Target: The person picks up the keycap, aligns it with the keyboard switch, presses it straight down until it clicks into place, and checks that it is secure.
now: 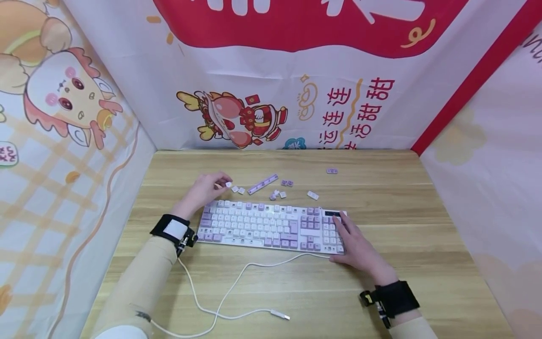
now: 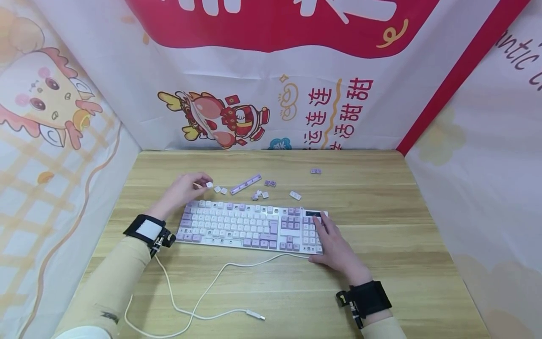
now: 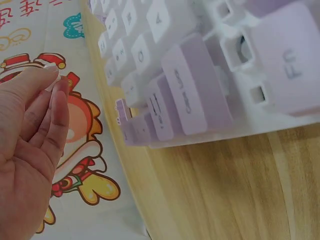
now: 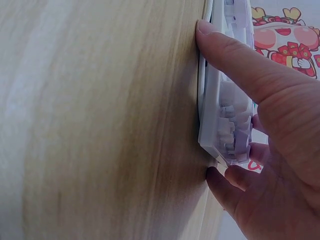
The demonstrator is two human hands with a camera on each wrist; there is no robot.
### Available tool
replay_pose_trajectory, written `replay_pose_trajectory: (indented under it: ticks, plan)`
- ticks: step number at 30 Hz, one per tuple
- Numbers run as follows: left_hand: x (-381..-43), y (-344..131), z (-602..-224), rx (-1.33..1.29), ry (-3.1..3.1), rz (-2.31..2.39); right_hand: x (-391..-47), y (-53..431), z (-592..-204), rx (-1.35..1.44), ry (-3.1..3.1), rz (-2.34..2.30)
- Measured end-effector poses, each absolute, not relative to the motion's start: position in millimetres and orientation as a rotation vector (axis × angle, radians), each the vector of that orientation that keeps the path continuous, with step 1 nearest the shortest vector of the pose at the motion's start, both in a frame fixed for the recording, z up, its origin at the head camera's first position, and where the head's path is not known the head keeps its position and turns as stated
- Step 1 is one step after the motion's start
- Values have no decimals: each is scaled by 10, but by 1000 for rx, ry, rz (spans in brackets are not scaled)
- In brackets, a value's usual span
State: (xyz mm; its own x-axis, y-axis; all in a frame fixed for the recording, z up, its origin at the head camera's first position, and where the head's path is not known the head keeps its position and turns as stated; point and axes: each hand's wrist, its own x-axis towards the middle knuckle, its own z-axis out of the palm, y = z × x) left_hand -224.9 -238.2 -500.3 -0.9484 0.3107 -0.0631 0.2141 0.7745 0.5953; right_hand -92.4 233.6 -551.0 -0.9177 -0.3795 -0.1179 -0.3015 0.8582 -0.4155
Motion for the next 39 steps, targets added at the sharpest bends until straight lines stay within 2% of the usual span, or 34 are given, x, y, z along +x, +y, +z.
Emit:
replay_pose_trajectory:
  ticks: [13,23,39]
  plan:
    - [-1874,-2074,-4899,665,2709,803,-919,2341,-5491,-538,2848,-624]
    - [-1616,-1892,-4871,754,2600,761,-935,2348,-5486,-539,2839,-626]
    - [-1444,-1778,-5083,850,2549,772,-929,2336,-5498,-529,2827,-619]
